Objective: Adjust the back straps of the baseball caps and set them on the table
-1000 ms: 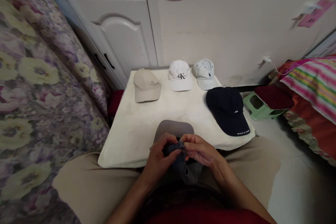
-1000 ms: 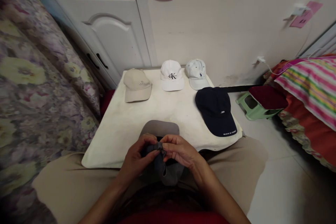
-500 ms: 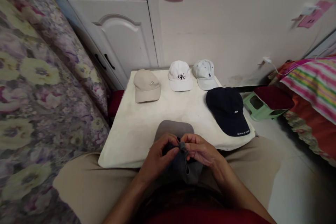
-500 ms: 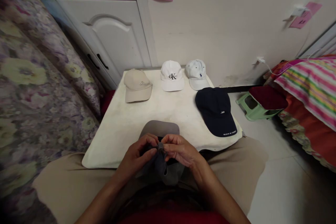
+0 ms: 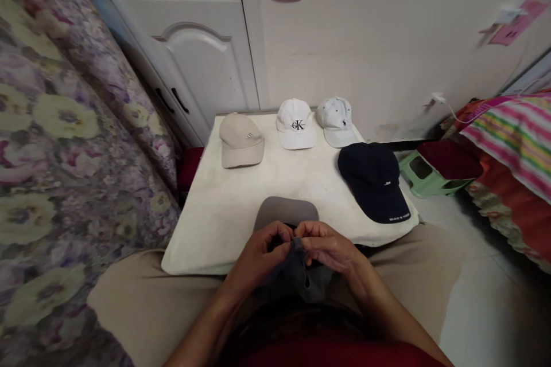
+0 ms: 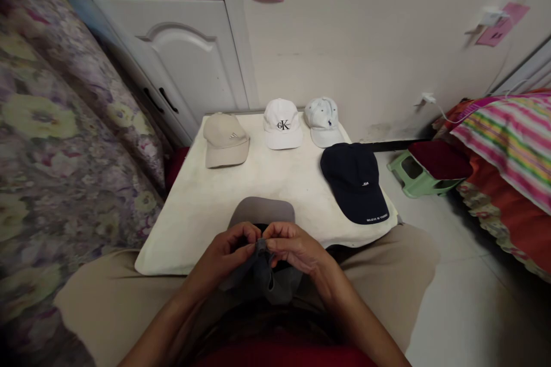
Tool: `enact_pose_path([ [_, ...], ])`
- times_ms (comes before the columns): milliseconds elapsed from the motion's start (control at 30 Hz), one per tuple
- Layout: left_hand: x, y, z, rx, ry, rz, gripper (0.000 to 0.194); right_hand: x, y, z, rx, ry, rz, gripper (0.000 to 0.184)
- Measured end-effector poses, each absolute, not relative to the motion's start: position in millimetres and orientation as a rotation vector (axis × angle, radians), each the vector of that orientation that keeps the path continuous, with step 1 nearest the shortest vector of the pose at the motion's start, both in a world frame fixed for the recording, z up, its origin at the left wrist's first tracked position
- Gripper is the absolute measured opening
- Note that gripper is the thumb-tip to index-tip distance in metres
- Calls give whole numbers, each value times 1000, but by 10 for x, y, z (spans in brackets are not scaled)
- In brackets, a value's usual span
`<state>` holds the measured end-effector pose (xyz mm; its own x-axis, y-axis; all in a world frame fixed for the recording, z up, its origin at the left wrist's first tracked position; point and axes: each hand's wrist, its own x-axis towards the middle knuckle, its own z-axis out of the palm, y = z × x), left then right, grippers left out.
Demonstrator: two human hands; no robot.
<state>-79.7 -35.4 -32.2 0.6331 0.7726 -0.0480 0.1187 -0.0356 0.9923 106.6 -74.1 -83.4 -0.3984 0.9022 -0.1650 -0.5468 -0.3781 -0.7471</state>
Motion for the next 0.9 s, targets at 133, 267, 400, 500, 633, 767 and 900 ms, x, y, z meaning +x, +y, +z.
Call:
enact_pose_path([
  [133,-790,-356,-313,1572,811,623,19,1049,-747,-829,-736,-744,1902,26],
  [267,-798,-357,-347,1590,913,609,16,1044,-756,-818,-766,-833,1795,26],
  [400,-812,-337,-385,1590,933,631,15,1039,-757,-772,-899,-1102,1599,38],
  [500,-813,-326,-392,1606,944,632,14,1020,-764,-723,-1068,-1255,1391,35],
  [633,-810,-331,-383,1562,946,625,15,996,-776,-699,-1111,-1300,1332,24],
  [767,-807,-332,-375,1515,912,623,18,992,-778,-722,-1063,-1292,1350,21],
  [900,-810,-326,-356,1452,844,625,19,987,-771,-766,-1013,-1258,1368,20],
])
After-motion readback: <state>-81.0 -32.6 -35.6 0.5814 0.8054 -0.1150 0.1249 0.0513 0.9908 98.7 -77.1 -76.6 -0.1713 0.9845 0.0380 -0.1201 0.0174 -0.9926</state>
